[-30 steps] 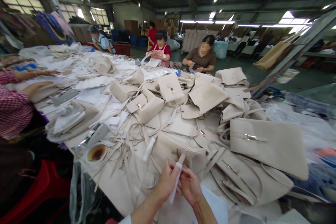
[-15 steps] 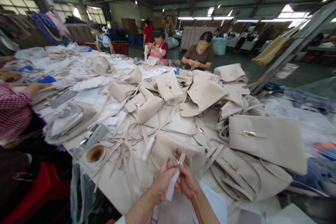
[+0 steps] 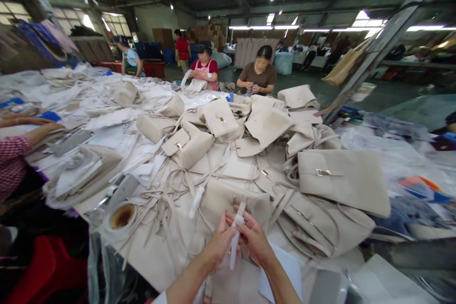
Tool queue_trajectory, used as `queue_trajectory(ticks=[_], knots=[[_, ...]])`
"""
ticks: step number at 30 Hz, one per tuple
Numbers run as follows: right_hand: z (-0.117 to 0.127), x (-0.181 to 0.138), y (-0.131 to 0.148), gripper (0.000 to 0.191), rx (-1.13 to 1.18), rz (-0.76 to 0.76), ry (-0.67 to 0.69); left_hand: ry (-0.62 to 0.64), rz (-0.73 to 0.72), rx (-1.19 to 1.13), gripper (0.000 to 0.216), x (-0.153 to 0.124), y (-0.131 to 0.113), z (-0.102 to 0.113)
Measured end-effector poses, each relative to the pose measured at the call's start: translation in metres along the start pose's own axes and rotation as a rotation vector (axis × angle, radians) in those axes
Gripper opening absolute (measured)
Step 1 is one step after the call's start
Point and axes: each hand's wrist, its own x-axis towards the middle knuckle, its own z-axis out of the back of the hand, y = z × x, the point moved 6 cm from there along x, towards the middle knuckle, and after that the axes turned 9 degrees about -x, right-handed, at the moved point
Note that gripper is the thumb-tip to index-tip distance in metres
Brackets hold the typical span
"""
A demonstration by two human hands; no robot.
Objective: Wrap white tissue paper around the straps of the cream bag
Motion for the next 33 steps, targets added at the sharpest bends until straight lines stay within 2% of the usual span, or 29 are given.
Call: queue_trajectory(ticks=[5,10,15,19,23,29,33], knots=[[-0.003,-0.01,0.004,0.056,0.065,-0.056,0.012,0.062,0.046,-0.172,0.093,-0.007,-0.004,0.001],[-0.008,-0.027,0.002,0.039,0.067,-0.051,0.046,0.055,0.072,-0.273,0.054,-0.013,0.002,0.006],[-0.006,-0.037,-0.003,0.05,0.026,0.017,-0.03,0.098,0.139,-0.314,0.032,-0.021,0.001,0.002],[-0.007,-0.041,-0.004,0.048,-0.055,0.046,-0.069,0.139,0.161,-0.334,0.02,-0.024,-0.002,-0.004],[-0.006,-0.044,-0.004,0.045,-0.127,0.06,-0.08,0.166,0.164,-0.311,0.023,-0.022,-0.001,-0.006],[0.004,-0.04,-0.006,0.06,-0.154,0.126,-0.285,0.412,0.231,-0.344,0.037,-0.027,-0.005,-0.013],[0.003,-0.035,-0.012,0.059,-0.212,0.151,-0.373,0.438,0.225,-0.323,0.046,-0.023,-0.004,-0.004]])
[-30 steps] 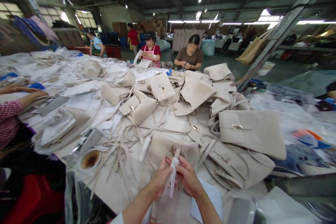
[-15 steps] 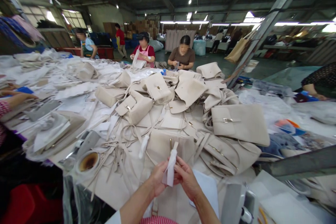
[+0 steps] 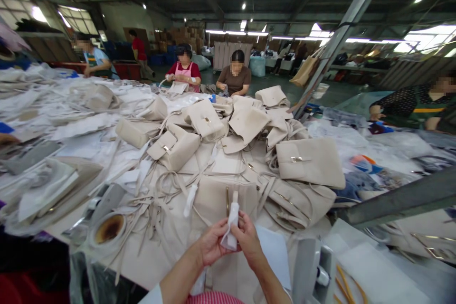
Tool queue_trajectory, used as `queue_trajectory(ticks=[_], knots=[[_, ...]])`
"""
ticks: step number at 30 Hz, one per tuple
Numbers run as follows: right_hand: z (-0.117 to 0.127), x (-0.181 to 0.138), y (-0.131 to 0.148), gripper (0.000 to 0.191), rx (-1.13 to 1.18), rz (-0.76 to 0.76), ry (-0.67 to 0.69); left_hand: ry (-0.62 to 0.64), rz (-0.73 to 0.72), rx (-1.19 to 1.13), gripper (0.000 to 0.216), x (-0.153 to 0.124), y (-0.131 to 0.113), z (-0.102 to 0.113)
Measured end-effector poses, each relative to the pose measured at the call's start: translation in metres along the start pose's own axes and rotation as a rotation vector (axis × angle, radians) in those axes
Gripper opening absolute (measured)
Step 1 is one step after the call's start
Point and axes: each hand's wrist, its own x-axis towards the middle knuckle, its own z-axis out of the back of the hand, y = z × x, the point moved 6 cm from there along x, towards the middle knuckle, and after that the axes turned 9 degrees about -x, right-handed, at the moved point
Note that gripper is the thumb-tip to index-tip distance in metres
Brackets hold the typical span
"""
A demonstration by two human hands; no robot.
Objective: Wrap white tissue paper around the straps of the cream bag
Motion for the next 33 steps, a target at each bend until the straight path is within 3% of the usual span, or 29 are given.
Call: queue_trajectory(ticks=[4,10,15,25,28,33], knots=[[-0.003,0.002,-0.006,0.053,-0.009,0.039,-0.047,-0.023,0.016,0.04,0.053,0.001,0.0,0.009],[-0.011,-0.007,0.0,0.041,0.041,-0.042,0.113,0.02,-0.034,-0.019,0.041,-0.001,-0.003,0.007],[-0.016,-0.012,0.009,0.03,0.12,-0.086,0.245,-0.007,-0.021,-0.034,0.042,-0.001,-0.005,0.01],[-0.017,-0.007,0.002,0.044,-0.018,-0.022,0.07,-0.027,0.033,-0.034,0.04,-0.002,0.0,0.014],[-0.015,-0.003,-0.004,0.044,-0.03,-0.065,0.063,-0.044,0.021,0.019,0.042,0.0,-0.002,0.012],[-0.011,0.002,-0.003,0.041,-0.053,-0.108,0.114,-0.178,-0.064,0.211,0.056,0.004,-0.005,0.013]])
